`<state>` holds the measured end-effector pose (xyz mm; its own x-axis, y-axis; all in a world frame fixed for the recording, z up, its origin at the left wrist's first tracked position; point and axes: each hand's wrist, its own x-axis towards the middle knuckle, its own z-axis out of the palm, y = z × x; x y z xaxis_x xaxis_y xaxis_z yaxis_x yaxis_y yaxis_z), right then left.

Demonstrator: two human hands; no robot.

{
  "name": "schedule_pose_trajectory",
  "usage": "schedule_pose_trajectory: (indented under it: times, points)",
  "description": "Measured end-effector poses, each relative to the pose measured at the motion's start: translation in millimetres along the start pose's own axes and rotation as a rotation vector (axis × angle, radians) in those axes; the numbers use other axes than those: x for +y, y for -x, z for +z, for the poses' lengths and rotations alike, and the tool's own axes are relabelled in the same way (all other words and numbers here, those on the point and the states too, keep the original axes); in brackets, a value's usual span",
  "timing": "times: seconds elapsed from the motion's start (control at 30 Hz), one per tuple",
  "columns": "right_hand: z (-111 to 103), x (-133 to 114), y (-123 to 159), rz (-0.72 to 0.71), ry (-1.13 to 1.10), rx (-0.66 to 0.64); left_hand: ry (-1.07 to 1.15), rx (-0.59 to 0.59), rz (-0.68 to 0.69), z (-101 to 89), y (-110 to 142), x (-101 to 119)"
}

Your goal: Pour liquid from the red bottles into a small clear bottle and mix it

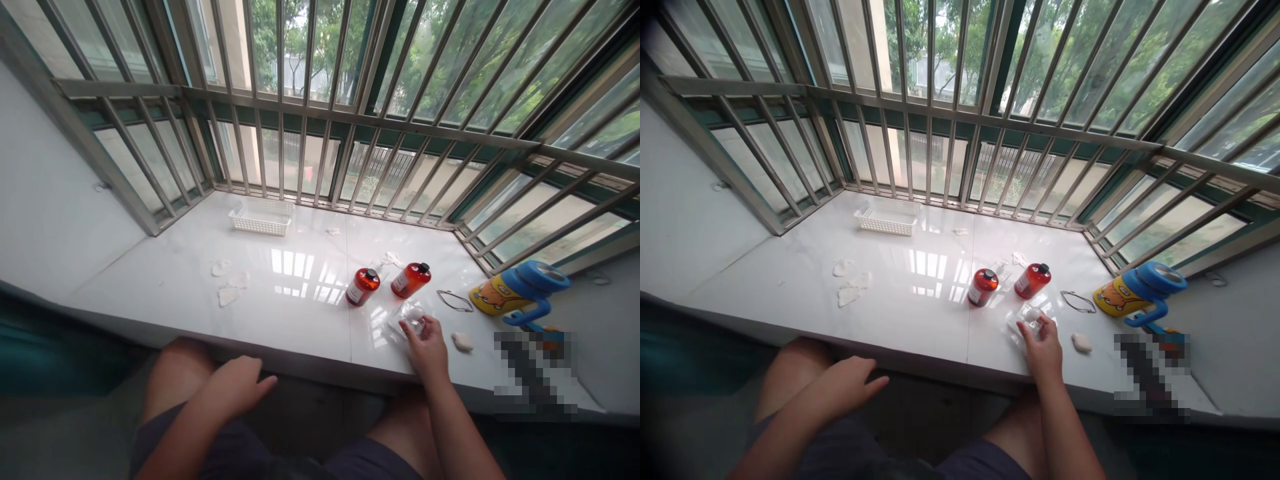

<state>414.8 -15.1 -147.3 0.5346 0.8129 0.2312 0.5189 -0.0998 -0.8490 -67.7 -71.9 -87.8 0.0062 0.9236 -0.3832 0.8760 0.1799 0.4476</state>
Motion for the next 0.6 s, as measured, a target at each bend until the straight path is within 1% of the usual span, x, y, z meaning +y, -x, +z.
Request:
schedule_pose_trajectory:
  times: [0.03, 0.07, 0.13, 0.17, 0.23, 0.27, 0.3, 0.33, 0.37, 0.4, 0.43, 0.47, 0.53, 0.57, 0.6]
  points:
    - [1, -1, 0, -0.012, 0.036, 0.011, 0.047, -0.084, 0.197, -5.2, 4, 25]
    - [2, -2, 1, -0.025, 0.067, 0.018, 0.119, -0.102, 0.359, -11.8, 6, 52]
    - [4, -4, 2, -0.064, 0.100, 0.017, 0.265, -0.026, 0.551, -26.9, -3, 105]
    - [5, -4, 2, -0.089, 0.106, 0.014, 0.314, 0.019, 0.622, -33.8, -14, 129]
    - [6, -5, 2, -0.135, 0.110, 0.016, 0.348, 0.088, 0.728, -41.9, -47, 171]
    - [7, -5, 1, -0.150, 0.110, 0.019, 0.370, 0.130, 0.745, -41.9, -67, 188]
    - [7, -5, 1, -0.157, 0.112, 0.024, 0.399, 0.168, 0.734, -38.8, -88, 202]
    - [8, -5, 1, -0.159, 0.114, 0.027, 0.435, 0.177, 0.704, -32.8, -108, 214]
    - [8, -5, 0, -0.158, 0.116, 0.027, 0.480, 0.131, 0.663, -24.2, -124, 223]
    - [8, -5, 0, -0.157, 0.118, 0.028, 0.534, 0.040, 0.634, -13.6, -137, 230]
    - [9, -6, 0, -0.157, 0.120, 0.029, 0.547, -0.007, 0.637, -1.6, -146, 234]
    - [9, -6, 0, -0.156, 0.121, 0.029, 0.558, -0.040, 0.644, 11.0, -150, 237]
    - [9, -6, 0, -0.157, 0.119, 0.023, 0.596, -0.094, 0.681, 34.6, -151, 239]
    - [10, -6, 0, -0.156, 0.116, 0.018, 0.604, -0.111, 0.701, 44.0, -149, 238]
    - [10, -7, 0, -0.155, 0.112, 0.015, 0.606, -0.103, 0.711, 50.9, -148, 238]
